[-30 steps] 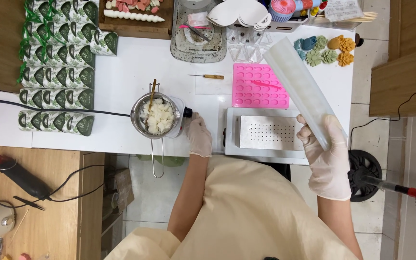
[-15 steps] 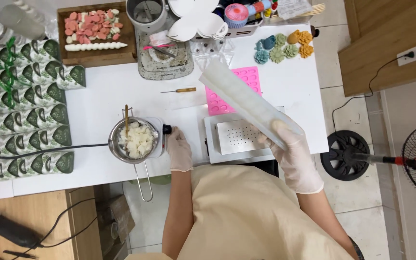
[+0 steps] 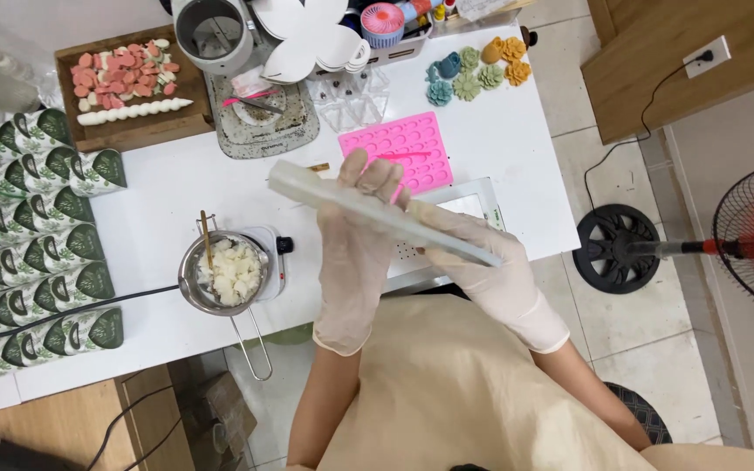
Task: The recorder prepares molds and wax for candle making, including inspecting a silicone mold and using a heat gun on wax chunks.
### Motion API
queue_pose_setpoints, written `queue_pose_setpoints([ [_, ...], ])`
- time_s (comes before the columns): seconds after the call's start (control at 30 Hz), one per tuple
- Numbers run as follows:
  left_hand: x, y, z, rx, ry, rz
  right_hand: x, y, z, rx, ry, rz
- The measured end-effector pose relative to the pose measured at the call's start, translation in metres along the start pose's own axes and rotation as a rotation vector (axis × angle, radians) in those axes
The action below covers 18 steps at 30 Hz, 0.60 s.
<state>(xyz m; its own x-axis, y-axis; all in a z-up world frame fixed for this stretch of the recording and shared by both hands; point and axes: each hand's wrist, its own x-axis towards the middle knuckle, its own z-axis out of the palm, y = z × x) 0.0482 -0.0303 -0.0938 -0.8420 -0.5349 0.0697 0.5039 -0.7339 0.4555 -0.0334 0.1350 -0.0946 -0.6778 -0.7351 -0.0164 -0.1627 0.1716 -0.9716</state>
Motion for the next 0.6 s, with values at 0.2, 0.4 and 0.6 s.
queue_pose_setpoints([
  [0.2,0.016,-0.002,-0.002,-0.443,0.139,-0.056,-0.006,-0.037,0.013,0.204,0.2,-0.146],
  [0.4,0.039,0.007,0.015,-0.676,0.244,-0.275,-0.017,-0.051,0.018,0.105,0.125,-0.268],
  [0.6,0.042,-0.003,0.018,-0.923,0.424,-0.512,-0.008,-0.072,0.026,0.012,0.105,-0.273],
])
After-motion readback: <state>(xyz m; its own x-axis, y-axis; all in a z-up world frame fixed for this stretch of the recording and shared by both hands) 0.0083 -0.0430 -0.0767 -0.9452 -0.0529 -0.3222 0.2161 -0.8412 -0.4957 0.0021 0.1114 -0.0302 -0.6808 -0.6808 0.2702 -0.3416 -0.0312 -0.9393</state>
